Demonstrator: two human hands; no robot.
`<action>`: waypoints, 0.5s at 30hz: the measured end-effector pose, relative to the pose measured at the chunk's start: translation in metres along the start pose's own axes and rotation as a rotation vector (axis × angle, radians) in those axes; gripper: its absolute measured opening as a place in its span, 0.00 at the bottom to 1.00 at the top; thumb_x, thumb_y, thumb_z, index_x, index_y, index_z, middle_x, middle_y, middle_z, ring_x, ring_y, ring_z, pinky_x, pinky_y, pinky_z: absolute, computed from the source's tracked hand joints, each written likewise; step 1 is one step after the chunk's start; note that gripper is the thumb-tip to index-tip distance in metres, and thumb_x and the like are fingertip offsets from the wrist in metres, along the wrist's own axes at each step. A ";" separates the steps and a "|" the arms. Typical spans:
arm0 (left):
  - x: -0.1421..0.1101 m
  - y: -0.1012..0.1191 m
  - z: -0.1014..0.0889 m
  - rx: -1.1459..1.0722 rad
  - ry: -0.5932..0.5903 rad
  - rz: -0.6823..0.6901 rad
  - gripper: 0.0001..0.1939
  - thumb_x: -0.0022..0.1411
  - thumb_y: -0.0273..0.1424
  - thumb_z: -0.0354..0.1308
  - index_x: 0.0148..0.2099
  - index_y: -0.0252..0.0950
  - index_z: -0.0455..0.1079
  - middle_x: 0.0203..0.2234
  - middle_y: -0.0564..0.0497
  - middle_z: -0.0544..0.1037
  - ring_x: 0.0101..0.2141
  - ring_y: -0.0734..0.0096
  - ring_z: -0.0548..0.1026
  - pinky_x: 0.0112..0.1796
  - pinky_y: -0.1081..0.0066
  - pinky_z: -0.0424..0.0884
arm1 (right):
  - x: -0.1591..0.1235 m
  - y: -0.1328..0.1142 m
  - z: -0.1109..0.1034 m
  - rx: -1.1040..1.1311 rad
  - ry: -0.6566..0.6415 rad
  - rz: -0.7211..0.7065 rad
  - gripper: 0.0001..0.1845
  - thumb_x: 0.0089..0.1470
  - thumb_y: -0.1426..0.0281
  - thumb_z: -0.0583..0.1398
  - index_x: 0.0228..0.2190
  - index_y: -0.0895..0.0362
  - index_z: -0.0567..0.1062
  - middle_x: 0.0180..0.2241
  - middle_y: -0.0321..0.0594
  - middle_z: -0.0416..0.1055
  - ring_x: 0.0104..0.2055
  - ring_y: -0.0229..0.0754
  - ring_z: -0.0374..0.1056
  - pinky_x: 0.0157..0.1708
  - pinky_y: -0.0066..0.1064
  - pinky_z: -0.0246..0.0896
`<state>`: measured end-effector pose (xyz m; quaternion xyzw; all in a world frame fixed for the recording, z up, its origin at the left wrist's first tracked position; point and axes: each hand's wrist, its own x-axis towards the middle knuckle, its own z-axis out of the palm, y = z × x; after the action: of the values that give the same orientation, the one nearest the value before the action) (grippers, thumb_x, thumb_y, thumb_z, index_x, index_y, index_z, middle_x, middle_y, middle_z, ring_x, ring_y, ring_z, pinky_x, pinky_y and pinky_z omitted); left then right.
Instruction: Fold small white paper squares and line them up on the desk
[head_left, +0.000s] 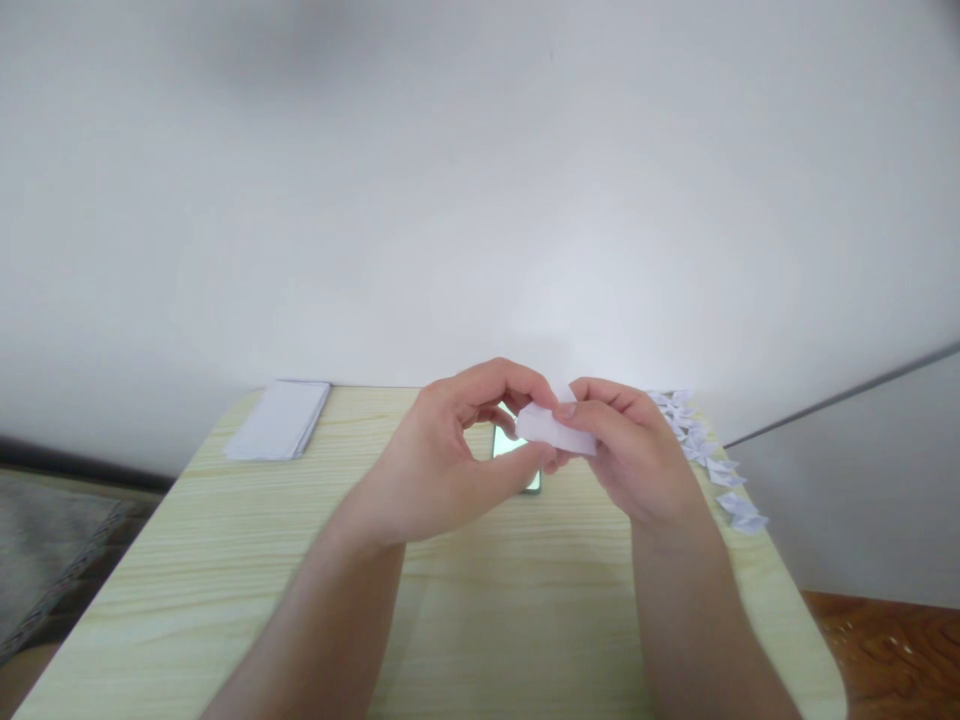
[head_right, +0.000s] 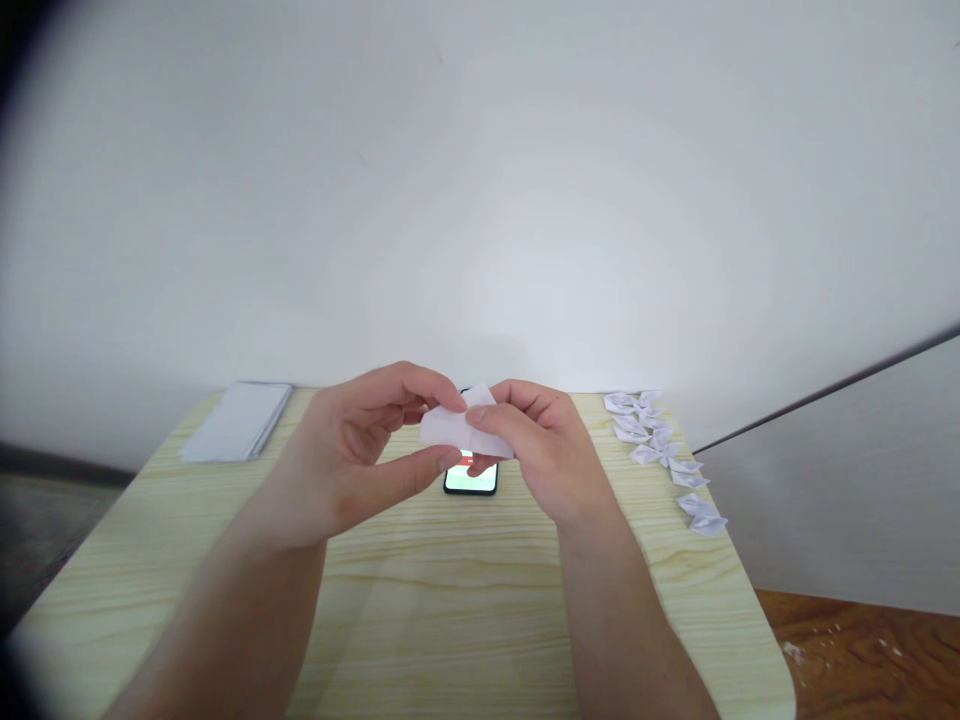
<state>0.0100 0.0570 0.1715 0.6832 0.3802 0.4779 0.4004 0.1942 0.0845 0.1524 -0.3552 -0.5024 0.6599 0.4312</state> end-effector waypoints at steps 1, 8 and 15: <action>0.000 0.000 0.000 0.003 0.004 -0.003 0.12 0.58 0.24 0.65 0.44 0.39 0.74 0.38 0.50 0.80 0.39 0.67 0.77 0.40 0.67 0.74 | 0.000 0.000 0.000 -0.008 0.003 -0.001 0.06 0.55 0.67 0.65 0.28 0.56 0.77 0.22 0.35 0.76 0.24 0.40 0.72 0.27 0.32 0.66; 0.000 0.000 0.001 0.025 0.015 0.004 0.11 0.58 0.22 0.64 0.42 0.39 0.74 0.33 0.52 0.79 0.36 0.69 0.77 0.39 0.69 0.73 | 0.000 0.001 0.000 0.009 0.006 -0.011 0.05 0.55 0.68 0.66 0.28 0.56 0.77 0.22 0.35 0.76 0.23 0.39 0.72 0.26 0.31 0.65; 0.001 -0.003 0.000 -0.002 0.019 0.018 0.03 0.62 0.27 0.65 0.39 0.38 0.76 0.31 0.52 0.80 0.33 0.72 0.76 0.36 0.70 0.72 | 0.000 0.000 0.000 -0.008 0.012 -0.012 0.07 0.55 0.69 0.66 0.26 0.56 0.77 0.23 0.33 0.74 0.25 0.38 0.72 0.28 0.30 0.67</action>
<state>0.0097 0.0594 0.1694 0.6816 0.3772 0.4882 0.3934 0.1945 0.0843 0.1528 -0.3579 -0.5043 0.6533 0.4368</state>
